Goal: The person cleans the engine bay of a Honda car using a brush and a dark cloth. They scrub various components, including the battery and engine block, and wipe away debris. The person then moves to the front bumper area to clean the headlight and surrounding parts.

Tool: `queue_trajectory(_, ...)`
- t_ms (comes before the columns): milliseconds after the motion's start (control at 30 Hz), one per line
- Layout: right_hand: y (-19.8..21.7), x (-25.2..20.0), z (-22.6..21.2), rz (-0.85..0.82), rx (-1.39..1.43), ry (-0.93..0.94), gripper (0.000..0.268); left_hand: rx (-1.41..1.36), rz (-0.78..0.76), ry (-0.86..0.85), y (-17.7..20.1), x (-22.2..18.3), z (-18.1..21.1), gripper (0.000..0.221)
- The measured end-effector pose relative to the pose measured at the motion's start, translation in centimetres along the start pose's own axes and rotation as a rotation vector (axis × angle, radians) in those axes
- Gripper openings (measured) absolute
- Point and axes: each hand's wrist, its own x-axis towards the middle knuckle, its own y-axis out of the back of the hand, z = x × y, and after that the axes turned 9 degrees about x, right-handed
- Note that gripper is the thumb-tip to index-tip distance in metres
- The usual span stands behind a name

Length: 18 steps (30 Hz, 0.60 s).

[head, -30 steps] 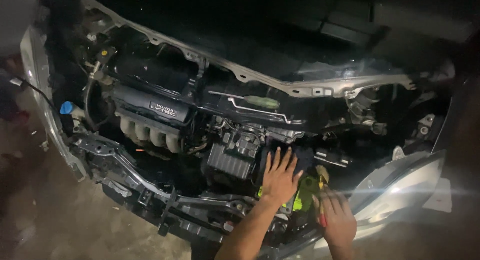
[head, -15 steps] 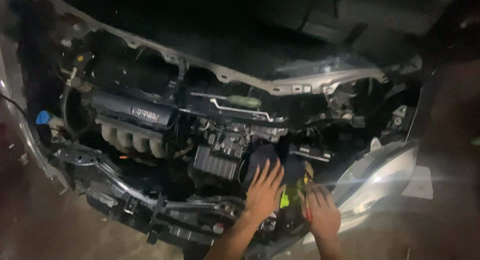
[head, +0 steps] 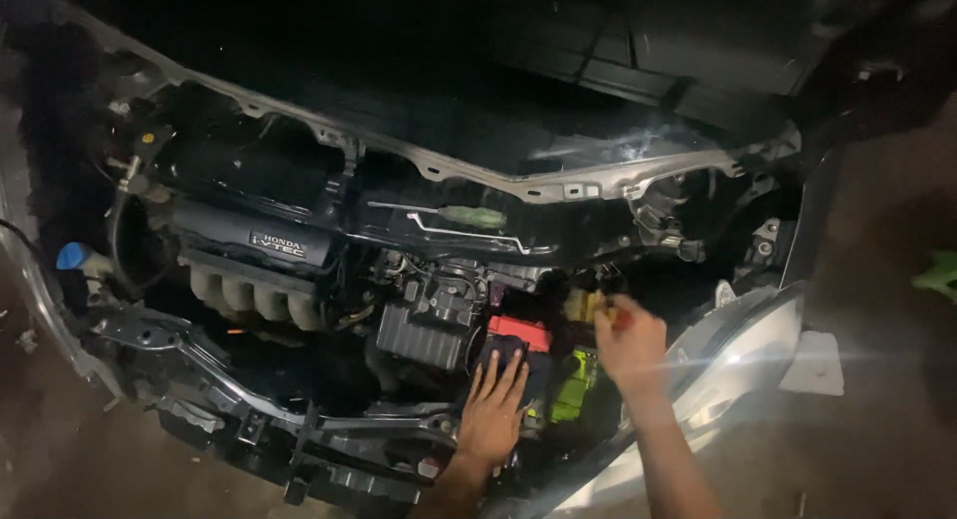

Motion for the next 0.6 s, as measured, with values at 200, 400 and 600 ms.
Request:
queue_trajectory(200, -1.8, 4.7, 4.1, 0.141, -0.128, 0.681, 0.029, -0.043, -0.05, 0.034, -0.2, 0.2, -0.3, 0.064)
queue_trajectory(400, -1.5, 3.7, 2.1, 0.09, -0.061, 0.543, 0.021, -0.001, 0.034, 0.0, -0.4, 0.1, -0.4, 0.062)
queue_trajectory(600, -1.3, 1.6, 1.8, 0.087, -0.044, 0.569, 0.022, -0.012, -0.088, 0.019, 0.8, 0.3, -0.2, 0.063)
